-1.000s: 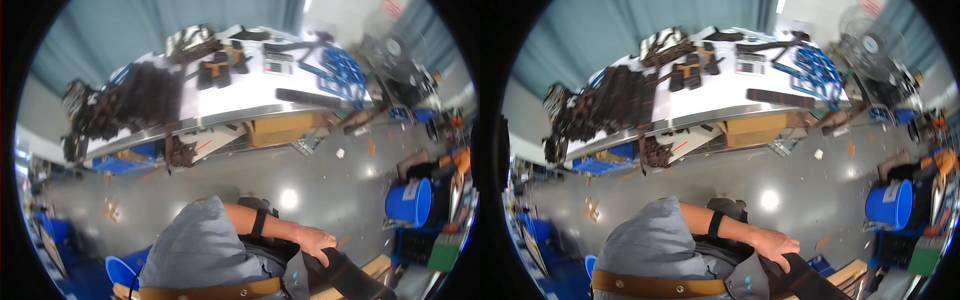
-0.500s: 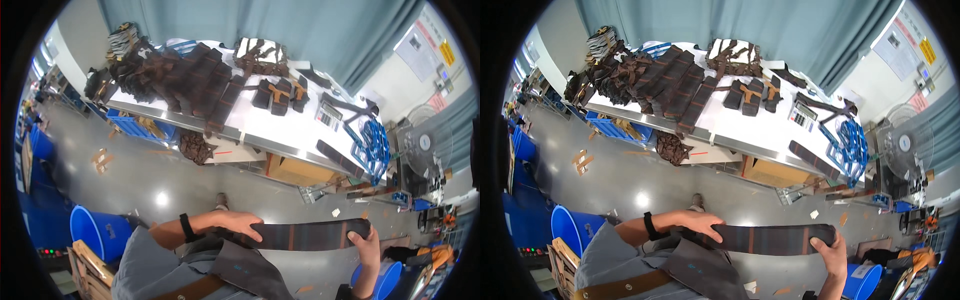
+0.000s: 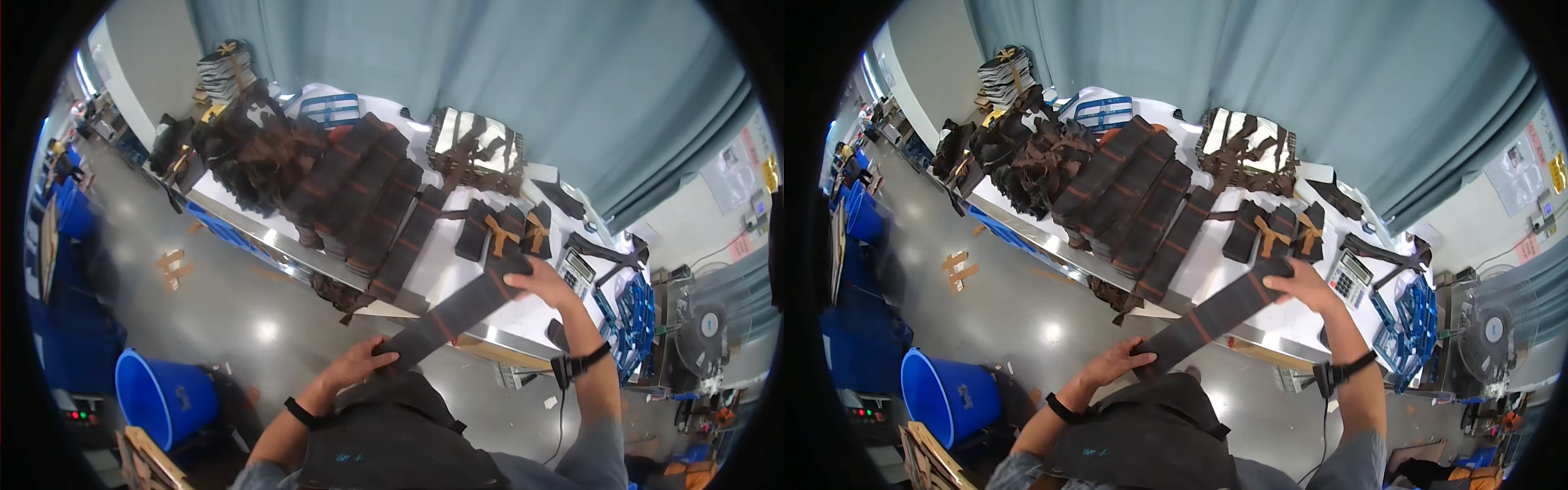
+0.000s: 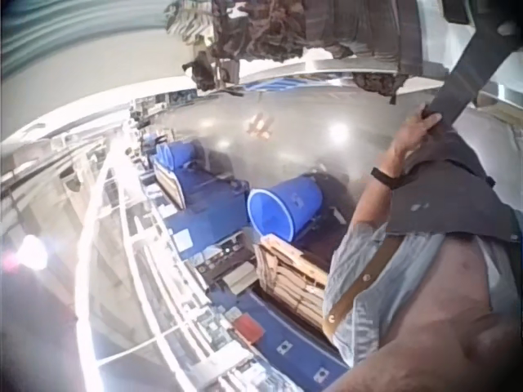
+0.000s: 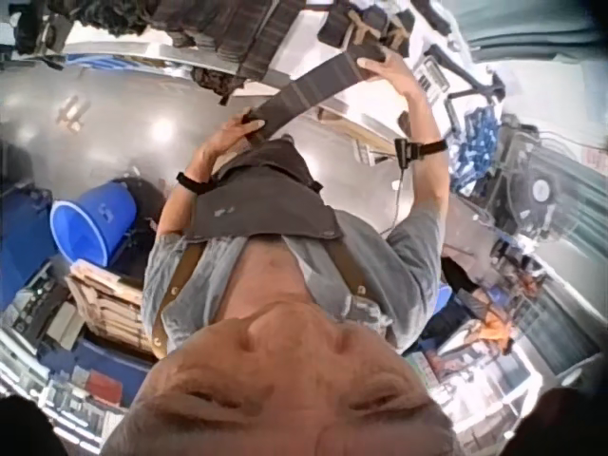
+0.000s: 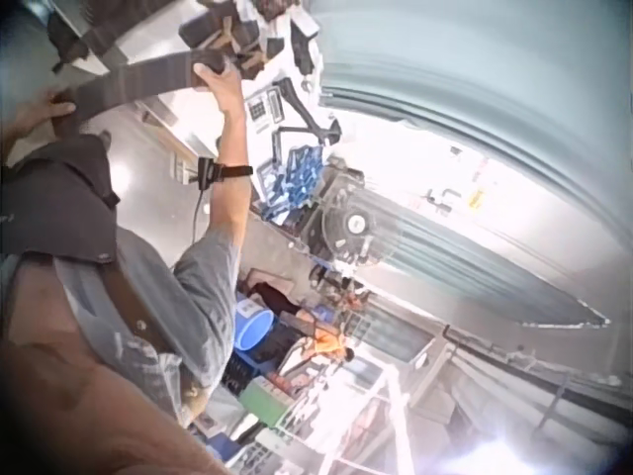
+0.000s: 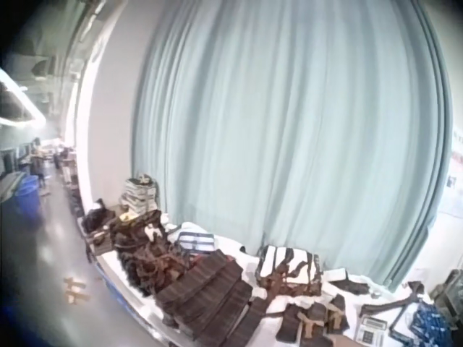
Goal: The person removes cardboard dividers from a large wooden crate containing plaid fabric. They then use a blue metal frame to press and align the edges of the fabric, securing it with white tape. The person handles the materials one at a time, repeatedly adjusting the frame and applying tape to the fabric edges.
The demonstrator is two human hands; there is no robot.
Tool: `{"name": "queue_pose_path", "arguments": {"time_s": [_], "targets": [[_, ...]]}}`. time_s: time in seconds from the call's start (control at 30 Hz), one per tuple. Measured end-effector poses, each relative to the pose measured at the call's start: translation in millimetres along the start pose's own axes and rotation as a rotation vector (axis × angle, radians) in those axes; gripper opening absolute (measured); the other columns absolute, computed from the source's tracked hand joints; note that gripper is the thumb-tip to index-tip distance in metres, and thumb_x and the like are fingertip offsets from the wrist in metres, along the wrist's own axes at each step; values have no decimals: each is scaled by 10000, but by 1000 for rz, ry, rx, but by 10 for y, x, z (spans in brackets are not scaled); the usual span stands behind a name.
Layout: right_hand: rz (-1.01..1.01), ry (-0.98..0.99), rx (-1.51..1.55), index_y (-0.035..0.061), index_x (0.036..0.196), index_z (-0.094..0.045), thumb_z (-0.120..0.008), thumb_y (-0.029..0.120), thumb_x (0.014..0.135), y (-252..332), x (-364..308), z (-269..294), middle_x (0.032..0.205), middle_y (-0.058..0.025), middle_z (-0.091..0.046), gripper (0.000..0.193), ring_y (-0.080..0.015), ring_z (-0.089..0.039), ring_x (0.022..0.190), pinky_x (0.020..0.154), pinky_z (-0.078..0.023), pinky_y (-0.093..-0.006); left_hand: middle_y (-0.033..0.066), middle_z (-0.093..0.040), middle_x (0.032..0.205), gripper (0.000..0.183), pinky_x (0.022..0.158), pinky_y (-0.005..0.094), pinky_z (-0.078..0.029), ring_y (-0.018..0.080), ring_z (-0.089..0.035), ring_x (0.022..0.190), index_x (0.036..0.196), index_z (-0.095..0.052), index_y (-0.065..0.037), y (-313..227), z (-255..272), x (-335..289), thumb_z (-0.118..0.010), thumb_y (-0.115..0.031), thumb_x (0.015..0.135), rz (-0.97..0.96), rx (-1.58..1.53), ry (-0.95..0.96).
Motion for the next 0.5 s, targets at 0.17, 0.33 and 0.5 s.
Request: {"name": "queue_pose_path", "arguments": {"time_s": [0.17, 0.33, 0.5], "targets": [[21, 133, 25, -63, 1384, -525, -824, 243, 873, 108, 1596, -33, 1253, -127, -650, 666, -212, -668, 1055, 713, -654, -340, 47, -675, 1122, 411, 908, 292, -519, 118, -638, 992, 1348, -565, 24, 120, 202, 496, -693, -151, 999, -130, -226, -391], [27, 248, 60, -33, 1340, -573, -844, 253, 840, 305, 2578, -123, 1252, -121, -651, 637, -232, -664, 1070, 755, -635, -390, 47, -680, 1116, 390, 923, 285, -516, 119, -645, 993, 1323, -575, 22, 70, 317, 877, -699, -136, 988, -141, -359, -583], [12, 197, -48, -70, 1398, -522, -854, 268, 824, 166, 3355, -262, 1283, -172, -635, 745, -255, -666, 1106, 723, -636, -387, 80, -694, 1116, 388, 820, 312, -571, 144, -686, 929, 1282, -567, 25, 268, 292, 1248, -716, -166, 979, -78, -366, -835]]}}
Point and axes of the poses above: each hand's wrist, its own x-axis towards the middle knuckle, its own z-axis out of the back of the hand, y = z × x, the point moved 1 cm from there along x, towards the middle knuckle
